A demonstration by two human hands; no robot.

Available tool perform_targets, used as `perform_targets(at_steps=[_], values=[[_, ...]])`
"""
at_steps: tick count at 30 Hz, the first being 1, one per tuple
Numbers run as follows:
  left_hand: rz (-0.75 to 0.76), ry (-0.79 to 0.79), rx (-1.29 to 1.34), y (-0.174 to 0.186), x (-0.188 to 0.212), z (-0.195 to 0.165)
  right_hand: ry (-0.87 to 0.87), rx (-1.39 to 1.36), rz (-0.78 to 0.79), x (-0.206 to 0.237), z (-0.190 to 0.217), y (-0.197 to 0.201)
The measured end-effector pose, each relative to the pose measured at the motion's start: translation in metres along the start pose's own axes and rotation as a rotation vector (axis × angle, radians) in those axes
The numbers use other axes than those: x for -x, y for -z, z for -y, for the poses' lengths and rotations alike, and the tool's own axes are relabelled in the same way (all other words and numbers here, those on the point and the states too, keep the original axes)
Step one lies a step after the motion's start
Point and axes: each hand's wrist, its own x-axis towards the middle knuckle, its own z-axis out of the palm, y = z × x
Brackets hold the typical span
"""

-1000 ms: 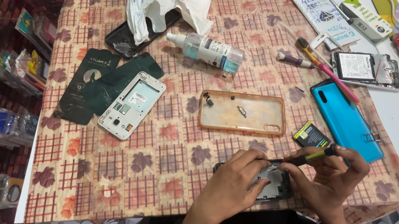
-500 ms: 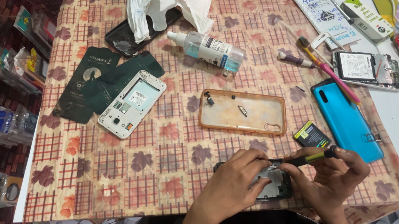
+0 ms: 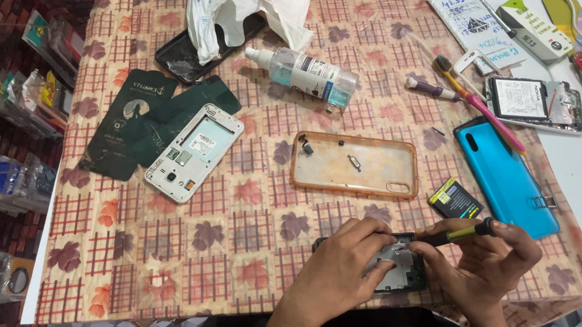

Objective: The person uses a screwdriver to remove screws from the back of a disassembled smartphone. They place the removed screws into a phone case on the table. The person continues to unscrew and remove components from the device.

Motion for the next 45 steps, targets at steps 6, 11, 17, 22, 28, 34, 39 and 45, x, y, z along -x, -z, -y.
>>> perform_targets(at_steps=[6,11,17,22,28,34,39,45], values=[[-0.004,0.000,0.000,0.000,-0.001,-0.001,-0.011,0.014,-0.012,0.000,0.000,0.000],[-0.006,0.002,0.003,0.001,-0.001,-0.002,-0.013,-0.001,-0.014,-0.001,0.002,-0.003],[-0.021,-0.008,0.010,0.003,-0.001,-0.003,-0.077,-0.101,0.254,-0.015,0.010,0.013],[-0.037,0.002,0.029,0.003,-0.001,-0.005,-0.050,-0.369,0.336,-0.020,0.012,0.012],[-0.025,0.004,0.010,0.001,-0.001,-0.003,-0.069,-0.099,0.109,-0.008,0.006,-0.008],[-0.027,0.007,-0.002,0.000,0.000,-0.002,0.001,0.144,-0.109,0.005,0.013,-0.018],[-0.069,-0.005,-0.004,0.000,0.001,-0.003,-0.196,-0.158,0.162,-0.001,0.008,-0.009],[-0.030,0.004,0.009,0.001,-0.002,-0.003,-0.183,-0.480,0.281,-0.005,-0.013,0.015]])
